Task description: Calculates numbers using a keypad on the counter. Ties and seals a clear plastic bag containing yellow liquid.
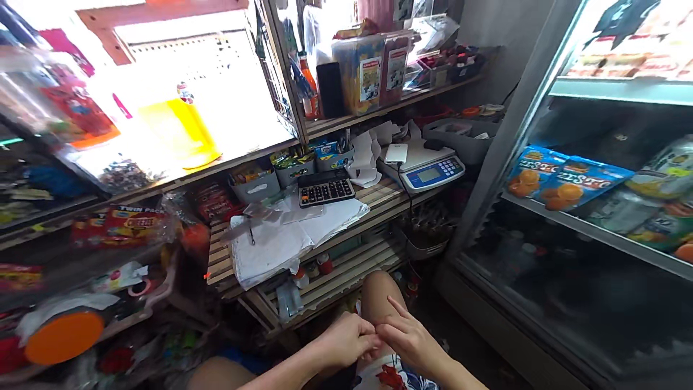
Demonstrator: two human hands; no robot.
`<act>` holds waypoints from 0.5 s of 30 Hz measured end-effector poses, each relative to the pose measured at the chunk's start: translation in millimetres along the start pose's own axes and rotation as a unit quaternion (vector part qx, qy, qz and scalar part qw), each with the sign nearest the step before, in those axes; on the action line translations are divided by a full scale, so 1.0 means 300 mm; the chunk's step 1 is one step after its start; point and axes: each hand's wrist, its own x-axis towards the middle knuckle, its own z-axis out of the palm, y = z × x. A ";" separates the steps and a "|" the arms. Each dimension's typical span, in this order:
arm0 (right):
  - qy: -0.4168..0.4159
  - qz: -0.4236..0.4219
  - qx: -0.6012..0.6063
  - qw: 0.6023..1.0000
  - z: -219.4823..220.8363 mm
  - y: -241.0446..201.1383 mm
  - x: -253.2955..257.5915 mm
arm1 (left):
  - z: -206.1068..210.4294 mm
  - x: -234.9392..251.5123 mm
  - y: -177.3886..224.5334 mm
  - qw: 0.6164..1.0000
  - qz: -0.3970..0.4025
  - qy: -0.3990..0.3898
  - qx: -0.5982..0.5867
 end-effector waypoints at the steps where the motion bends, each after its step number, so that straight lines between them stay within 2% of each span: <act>1: -0.014 0.001 0.005 1.000 -0.012 0.006 0.008 | 0.005 -0.007 -0.001 0.984 0.069 0.062 0.151; 2: -0.017 0.011 0.006 1.000 -0.021 0.009 0.017 | 0.015 -0.005 -0.014 0.935 0.145 0.141 0.293; 3: -0.011 0.033 0.015 0.999 -0.029 0.009 0.026 | 0.020 0.005 -0.028 0.867 0.210 0.214 0.399; 4: -0.004 0.062 0.036 0.997 -0.040 0.005 0.036 | 0.020 0.015 -0.035 0.807 0.251 0.269 0.463; 5: 0.006 0.097 0.068 0.993 -0.051 -0.001 0.046 | 0.019 0.021 -0.034 0.768 0.273 0.306 0.493; 7: 0.029 0.155 0.130 0.979 -0.060 -0.010 0.059 | 0.020 0.020 -0.030 0.742 0.294 0.344 0.495; 9: 0.053 0.193 0.156 0.967 -0.054 -0.025 0.070 | 0.031 0.016 -0.043 0.750 0.290 0.360 0.473; 11: 0.076 0.213 0.143 0.964 -0.035 -0.042 0.080 | 0.044 0.023 -0.068 0.781 0.263 0.387 0.414; 13: 0.106 0.219 0.108 0.964 -0.001 -0.064 0.086 | 0.062 0.017 -0.062 0.866 0.200 0.397 0.228; 14: 0.120 0.218 0.090 0.964 0.013 -0.070 0.090 | 0.069 0.013 -0.045 0.907 0.167 0.378 0.078; 15: 0.133 0.210 0.074 0.966 0.026 -0.072 0.096 | 0.078 0.014 -0.021 0.920 0.131 0.356 -0.103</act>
